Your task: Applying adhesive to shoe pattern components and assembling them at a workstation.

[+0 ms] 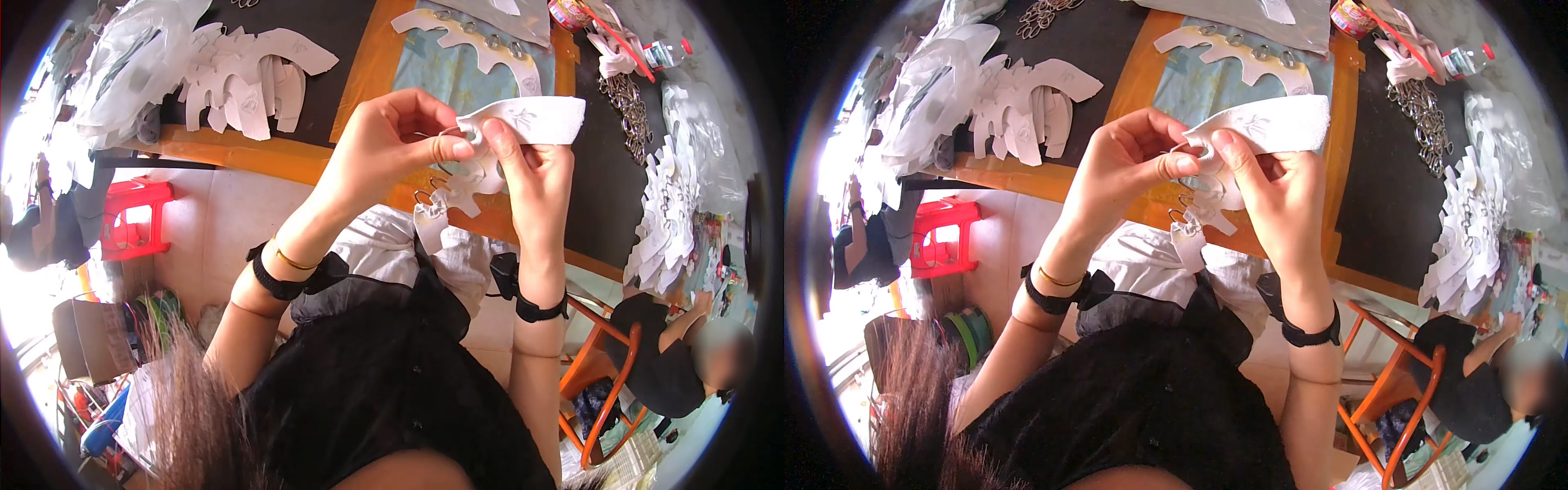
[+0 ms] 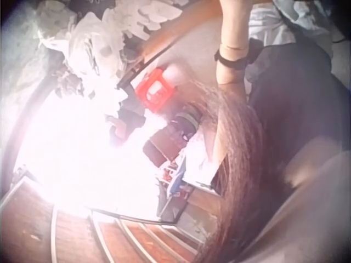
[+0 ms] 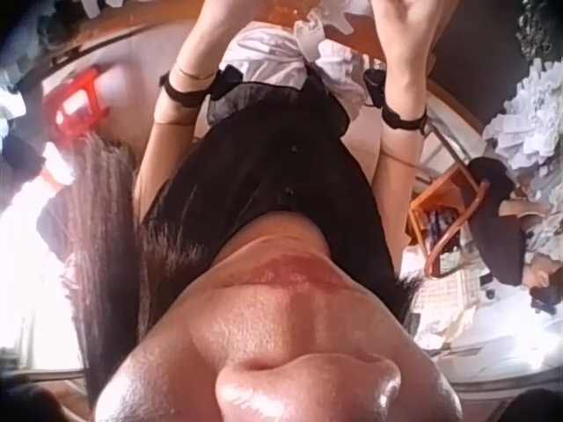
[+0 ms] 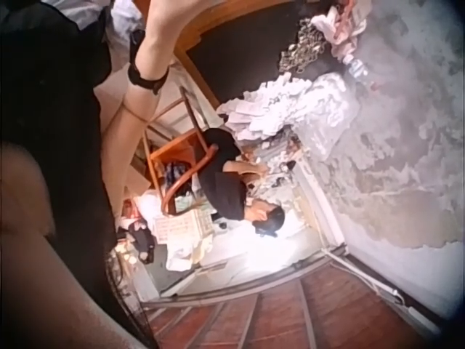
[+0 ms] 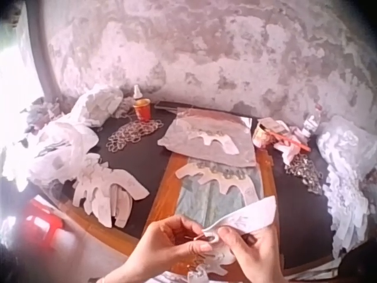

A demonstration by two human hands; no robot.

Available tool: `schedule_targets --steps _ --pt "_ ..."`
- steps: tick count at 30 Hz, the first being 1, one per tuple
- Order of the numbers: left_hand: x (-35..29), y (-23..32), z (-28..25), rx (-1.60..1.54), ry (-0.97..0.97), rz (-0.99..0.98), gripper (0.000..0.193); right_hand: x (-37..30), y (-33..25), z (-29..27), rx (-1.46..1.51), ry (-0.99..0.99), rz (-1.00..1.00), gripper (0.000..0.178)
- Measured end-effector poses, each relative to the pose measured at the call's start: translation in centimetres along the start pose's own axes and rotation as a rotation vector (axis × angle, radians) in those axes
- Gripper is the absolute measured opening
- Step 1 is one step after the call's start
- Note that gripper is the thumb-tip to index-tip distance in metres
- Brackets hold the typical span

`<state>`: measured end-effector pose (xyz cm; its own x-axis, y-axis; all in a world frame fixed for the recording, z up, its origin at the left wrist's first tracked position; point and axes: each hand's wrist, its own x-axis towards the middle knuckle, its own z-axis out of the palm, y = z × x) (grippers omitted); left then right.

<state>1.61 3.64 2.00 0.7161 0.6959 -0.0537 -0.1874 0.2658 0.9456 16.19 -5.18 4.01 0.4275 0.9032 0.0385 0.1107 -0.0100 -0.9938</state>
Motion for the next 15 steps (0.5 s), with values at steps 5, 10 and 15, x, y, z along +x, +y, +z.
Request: schedule_targets --steps 5,10,15 --pt "1.1 -1.2 -1.7 -0.342 -0.375 -0.088 0.019 0.1 1.6 -0.5 0.743 -0.414 0.535 0.034" --pt "0.3 -0.7 0.0 0.100 0.070 -0.073 0.015 0.1 1.7 0.7 0.039 0.025 0.042 0.020" --pt "0.0 0.4 1.0 0.279 0.148 -0.013 0.017 0.0 1.7 0.9 0.085 0.078 0.029 0.020"
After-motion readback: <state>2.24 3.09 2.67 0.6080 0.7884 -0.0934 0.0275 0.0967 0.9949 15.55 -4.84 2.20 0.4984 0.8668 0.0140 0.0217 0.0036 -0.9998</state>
